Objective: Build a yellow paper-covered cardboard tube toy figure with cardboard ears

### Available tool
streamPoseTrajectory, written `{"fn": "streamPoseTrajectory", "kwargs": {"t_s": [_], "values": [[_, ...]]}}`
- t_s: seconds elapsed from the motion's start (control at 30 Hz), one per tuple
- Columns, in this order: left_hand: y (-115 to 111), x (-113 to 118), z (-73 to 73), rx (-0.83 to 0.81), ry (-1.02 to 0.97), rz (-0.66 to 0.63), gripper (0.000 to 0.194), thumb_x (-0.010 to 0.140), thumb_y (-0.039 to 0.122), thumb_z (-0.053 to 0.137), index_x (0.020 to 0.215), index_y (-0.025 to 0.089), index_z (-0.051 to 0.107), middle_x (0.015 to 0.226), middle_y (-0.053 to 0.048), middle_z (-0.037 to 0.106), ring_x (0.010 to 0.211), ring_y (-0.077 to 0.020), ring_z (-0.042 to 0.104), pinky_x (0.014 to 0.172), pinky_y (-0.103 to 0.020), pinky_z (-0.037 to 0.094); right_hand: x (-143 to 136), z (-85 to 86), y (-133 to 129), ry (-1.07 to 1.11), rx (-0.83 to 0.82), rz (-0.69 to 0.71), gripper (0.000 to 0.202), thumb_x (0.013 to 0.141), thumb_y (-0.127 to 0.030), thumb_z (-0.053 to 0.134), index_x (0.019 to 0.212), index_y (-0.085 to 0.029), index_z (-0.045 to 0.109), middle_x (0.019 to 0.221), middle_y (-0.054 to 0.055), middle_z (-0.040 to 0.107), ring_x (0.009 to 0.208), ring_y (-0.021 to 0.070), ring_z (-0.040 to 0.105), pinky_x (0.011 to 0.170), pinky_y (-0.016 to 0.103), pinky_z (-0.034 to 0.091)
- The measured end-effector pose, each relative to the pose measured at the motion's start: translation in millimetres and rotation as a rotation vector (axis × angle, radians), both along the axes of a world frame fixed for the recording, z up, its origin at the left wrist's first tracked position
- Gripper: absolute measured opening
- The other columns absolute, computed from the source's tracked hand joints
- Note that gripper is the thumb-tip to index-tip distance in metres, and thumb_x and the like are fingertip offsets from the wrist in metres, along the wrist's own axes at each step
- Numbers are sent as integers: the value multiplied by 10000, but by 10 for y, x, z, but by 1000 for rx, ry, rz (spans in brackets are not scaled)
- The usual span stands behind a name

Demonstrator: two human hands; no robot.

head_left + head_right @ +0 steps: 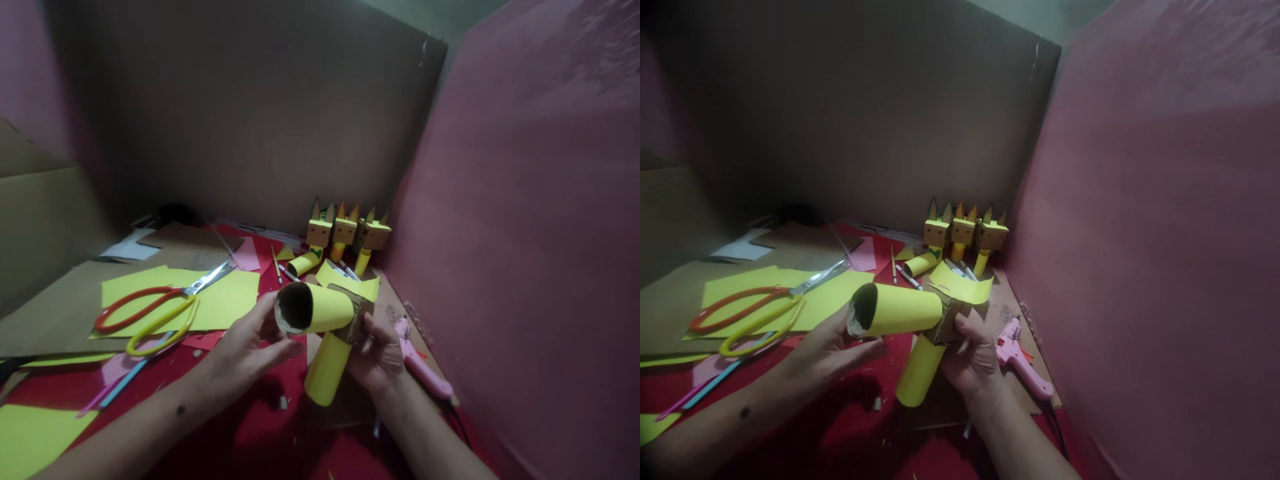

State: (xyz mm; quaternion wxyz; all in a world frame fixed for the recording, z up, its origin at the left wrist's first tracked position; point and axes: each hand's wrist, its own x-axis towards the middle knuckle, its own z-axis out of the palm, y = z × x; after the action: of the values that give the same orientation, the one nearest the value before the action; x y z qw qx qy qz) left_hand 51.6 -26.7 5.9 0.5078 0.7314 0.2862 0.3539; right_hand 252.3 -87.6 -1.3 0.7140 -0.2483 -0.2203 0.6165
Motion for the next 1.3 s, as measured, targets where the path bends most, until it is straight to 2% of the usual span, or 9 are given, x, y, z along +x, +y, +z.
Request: {"fn": "streamPoseTrajectory", "kwargs": {"t_s": [0.1,0.27,0.4,0.5,0.6,0.67,0.8,0.97,1.3], "values": [[-9,20,23,-105,-64,3,524,744,425,796,1197,252,598,747,11,590,675,-177,582,594,-270,493,-21,9,11,-21,57,2,390,576,-224,811,961,-227,752,1000,39,802,1042,307,708,1044,531,499],[-47,12,86,-165,-161,74,611,647,383,862,1183,262,594,945,-45,678,797,-227,647,605,-278,537,-29,-32,35,-55,175,12,567,611,-172,785,1167,-241,692,1066,41,786,1137,314,676,1067,521,481],[-56,-42,104,-107,-285,107,809,609,442,884,1310,264,522,1209,-94,660,1108,-332,635,800,-334,579,-41,-34,35,-112,264,-57,707,609,-100,776,1272,-283,611,1178,38,748,1169,292,655,1039,483,512],[2,-82,87,-31,-384,124,812,654,415,872,1355,276,488,1324,-95,614,1224,-321,591,930,-311,541,-43,14,8,-177,304,-119,699,589,-73,812,1218,-304,613,1172,29,745,1062,268,695,922,435,590],[82,-114,122,-35,-379,101,816,655,356,877,1365,288,479,1280,-89,637,1164,-292,627,915,-293,548,-29,70,-28,-235,282,-154,707,536,-61,872,1149,-321,631,1101,10,757,926,249,721,736,383,648],[112,-126,178,-84,-307,99,842,628,325,892,1360,294,477,1269,-88,640,1116,-288,642,866,-293,569,-15,87,-45,-260,255,-167,716,530,-43,884,1139,-331,640,1091,3,754,913,243,720,699,371,654],[93,-126,246,-110,-196,80,814,638,309,890,1348,331,491,1222,-55,640,969,-232,658,736,-248,579,-4,72,-66,-317,235,-174,684,567,-14,870,1130,-344,665,1117,-1,742,936,231,706,715,358,655],[22,-127,181,-65,-82,89,587,773,387,794,1284,325,512,960,1,630,718,-137,584,607,-206,527,-22,61,-80,-360,224,-134,667,594,-31,869,1144,-348,664,1168,3,740,1048,259,693,844,415,633],[-31,-84,181,1,-14,144,582,823,425,718,1306,273,429,898,5,577,652,-132,544,542,-220,495,-7,-52,-38,-403,247,-120,684,605,-6,847,1175,-345,683,1183,-23,733,965,190,686,831,321,608]]}}
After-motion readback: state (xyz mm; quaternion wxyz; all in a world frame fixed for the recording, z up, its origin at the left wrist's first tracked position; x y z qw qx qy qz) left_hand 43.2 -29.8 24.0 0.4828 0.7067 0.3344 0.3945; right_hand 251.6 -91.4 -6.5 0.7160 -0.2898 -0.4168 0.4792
